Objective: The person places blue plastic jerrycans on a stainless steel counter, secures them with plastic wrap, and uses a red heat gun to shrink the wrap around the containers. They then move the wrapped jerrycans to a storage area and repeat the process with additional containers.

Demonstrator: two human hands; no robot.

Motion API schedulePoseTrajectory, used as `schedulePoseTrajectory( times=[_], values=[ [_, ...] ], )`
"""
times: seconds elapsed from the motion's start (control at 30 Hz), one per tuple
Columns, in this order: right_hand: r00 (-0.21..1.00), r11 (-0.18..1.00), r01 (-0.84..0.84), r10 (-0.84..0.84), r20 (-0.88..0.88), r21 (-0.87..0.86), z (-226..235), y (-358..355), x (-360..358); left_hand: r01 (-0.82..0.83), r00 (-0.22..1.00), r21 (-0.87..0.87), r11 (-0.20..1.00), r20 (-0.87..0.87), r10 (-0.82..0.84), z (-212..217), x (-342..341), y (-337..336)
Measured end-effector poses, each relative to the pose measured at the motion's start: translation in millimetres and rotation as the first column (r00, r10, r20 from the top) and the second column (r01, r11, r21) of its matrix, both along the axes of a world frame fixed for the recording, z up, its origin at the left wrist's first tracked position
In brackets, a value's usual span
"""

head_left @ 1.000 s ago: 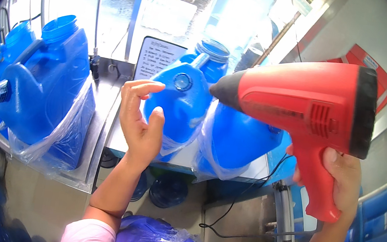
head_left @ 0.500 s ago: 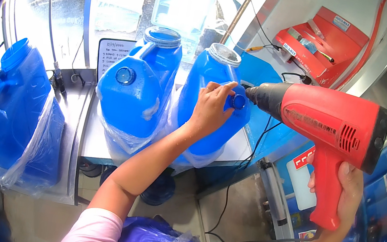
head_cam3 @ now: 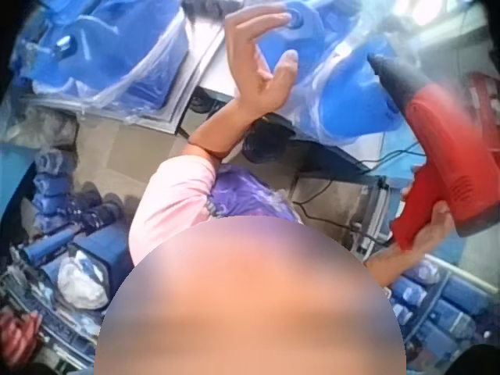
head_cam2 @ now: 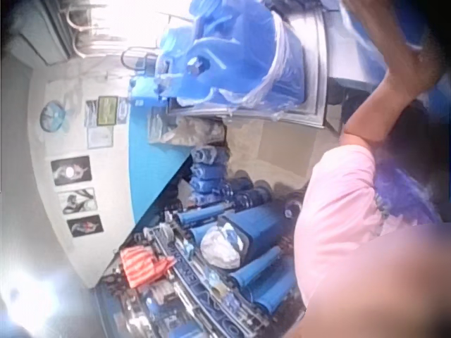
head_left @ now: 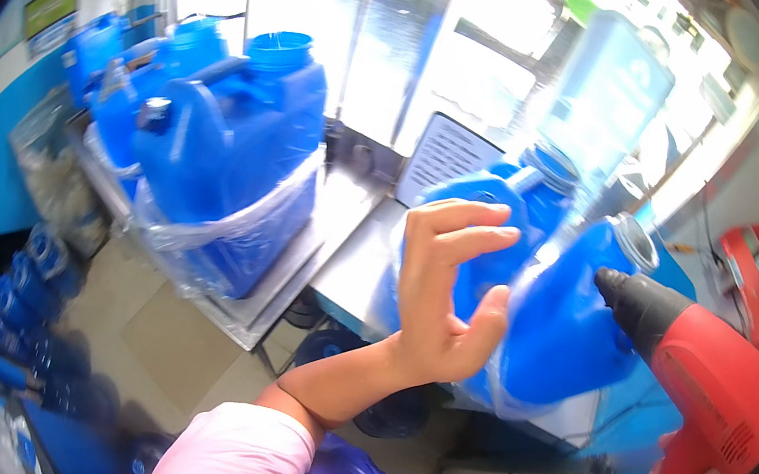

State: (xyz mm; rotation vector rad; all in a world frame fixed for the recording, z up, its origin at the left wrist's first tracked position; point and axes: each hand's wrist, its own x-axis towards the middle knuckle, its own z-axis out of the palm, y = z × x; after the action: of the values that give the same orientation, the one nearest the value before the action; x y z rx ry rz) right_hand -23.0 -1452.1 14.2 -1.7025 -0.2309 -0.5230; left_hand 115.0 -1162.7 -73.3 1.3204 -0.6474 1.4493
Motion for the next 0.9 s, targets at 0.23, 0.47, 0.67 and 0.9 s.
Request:
schedulePoseTrajectory(
  times=[0.23,0.47,0.67,0.9],
  values=[
    [0.847,0.844,-0.532,0.53,0.04,0.074,-5.0,107.1,74.1,-0.56,0.821,-0.174,0.81,-0.248,0.515,-38.9,-44.8,124.2],
    [0.604,0.603,-0.796,0.791,-0.099,-0.039,42.5,233.2,106.3,-0.843,0.476,-0.019,0.538,-0.493,0.728,-34.8,-38.5,288.9],
    [0.56,0.543,-0.829,0.811,-0.169,-0.137,74.9,307.5,106.2,-0.769,0.56,-0.094,0.632,-0.575,0.597,-30.5,-30.1,317.5],
    [0.485,0.401,-0.836,0.859,-0.162,-0.375,91.9,332.5,104.3,-0.746,0.597,-0.156,0.647,-0.586,0.547,-25.5,-30.7,314.6]
  ],
)
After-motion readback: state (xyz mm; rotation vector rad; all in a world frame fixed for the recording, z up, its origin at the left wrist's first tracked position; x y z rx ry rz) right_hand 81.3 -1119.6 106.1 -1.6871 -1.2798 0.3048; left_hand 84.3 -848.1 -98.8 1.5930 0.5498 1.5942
